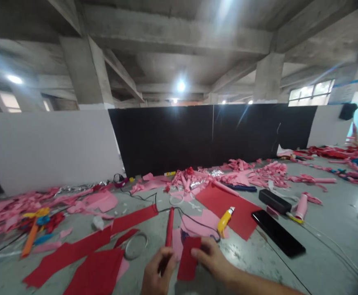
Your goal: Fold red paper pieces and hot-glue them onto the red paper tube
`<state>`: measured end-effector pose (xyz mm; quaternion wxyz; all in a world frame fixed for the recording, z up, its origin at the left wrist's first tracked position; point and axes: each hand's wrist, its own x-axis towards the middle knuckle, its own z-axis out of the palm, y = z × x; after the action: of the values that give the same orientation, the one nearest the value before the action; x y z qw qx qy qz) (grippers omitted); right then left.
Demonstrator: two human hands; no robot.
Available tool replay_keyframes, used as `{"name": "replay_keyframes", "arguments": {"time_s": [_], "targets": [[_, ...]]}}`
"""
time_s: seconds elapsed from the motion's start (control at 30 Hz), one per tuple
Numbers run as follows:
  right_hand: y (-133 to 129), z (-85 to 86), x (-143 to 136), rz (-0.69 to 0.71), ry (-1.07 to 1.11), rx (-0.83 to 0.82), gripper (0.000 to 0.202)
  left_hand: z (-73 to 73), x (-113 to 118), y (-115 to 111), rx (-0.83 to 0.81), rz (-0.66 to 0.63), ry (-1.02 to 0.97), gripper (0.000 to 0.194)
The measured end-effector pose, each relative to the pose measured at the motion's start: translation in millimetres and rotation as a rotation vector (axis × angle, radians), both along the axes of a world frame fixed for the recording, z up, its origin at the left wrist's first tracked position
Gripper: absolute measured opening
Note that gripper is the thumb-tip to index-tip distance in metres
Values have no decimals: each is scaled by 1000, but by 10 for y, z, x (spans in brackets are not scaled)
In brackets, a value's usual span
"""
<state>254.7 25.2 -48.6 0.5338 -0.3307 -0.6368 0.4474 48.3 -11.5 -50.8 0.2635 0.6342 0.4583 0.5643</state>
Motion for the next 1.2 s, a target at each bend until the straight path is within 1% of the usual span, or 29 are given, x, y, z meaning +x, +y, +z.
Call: {"name": "replay_keyframes", "arguments": {"time_s": [0.1, 0.17, 0.23, 0.3, 0.33, 0.4, 0.47, 0.53, 0.63, 0.7, 0.77, 0.83, 0.87, 0.93, 1.0, 1.03, 1.07, 1.1, 1.17, 1.2], "targets": [[168, 37, 121, -62, 56, -46, 62, 100, -4, -49, 134, -108, 182, 31], [281, 31, 210, -87, 77, -61, 60, 133, -2, -90, 112, -165, 199, 23], [325, 36, 271, -67, 66, -60, 55, 136, -5, -111, 66, -167, 182, 16], [280, 75, 281, 28, 8, -52, 49, 132, -18, -106, 22, -132, 155, 11], [230, 103, 264, 90, -33, -42, 46, 133, -25, -95, 4, -121, 141, 15], [108, 162, 204, 193, -111, -8, 42, 141, -35, -64, -26, -140, 128, 25], [3, 208, 140, 241, -174, 25, 39, 151, -35, -34, -41, -184, 130, 18], [-46, 248, 113, 254, -228, 49, 37, 154, -33, -12, -43, -214, 131, 12], [10, 333, 189, 238, -312, 83, 39, 153, -53, 17, -11, -202, 120, 11], [106, 412, 305, 185, -384, 118, 37, 165, -86, 44, 35, -168, 127, 11], [213, 486, 437, 127, -491, 166, 26, 192, -126, 72, 101, -137, 153, 7], [301, 534, 551, 113, -631, 222, 17, 226, -164, 82, 181, -131, 197, 5], [333, 546, 595, 121, -700, 250, 18, 241, -180, 76, 262, -158, 246, 9], [373, 549, 653, 152, -818, 297, 25, 254, -200, 36, 482, -283, 366, 20], [393, 534, 680, 193, -905, 326, 31, 243, -198, -30, 682, -434, 465, 22], [401, 521, 686, 210, -936, 335, 34, 231, -190, -65, 741, -491, 493, 21], [411, 504, 688, 222, -961, 344, 36, 218, -179, -95, 759, -531, 506, 18], [422, 485, 689, 229, -979, 352, 36, 205, -167, -115, 735, -554, 522, 15], [451, 440, 688, 223, -998, 371, 33, 190, -153, -118, 607, -565, 561, 11], [469, 416, 688, 211, -1001, 381, 31, 189, -153, -98, 519, -546, 571, 10]]}}
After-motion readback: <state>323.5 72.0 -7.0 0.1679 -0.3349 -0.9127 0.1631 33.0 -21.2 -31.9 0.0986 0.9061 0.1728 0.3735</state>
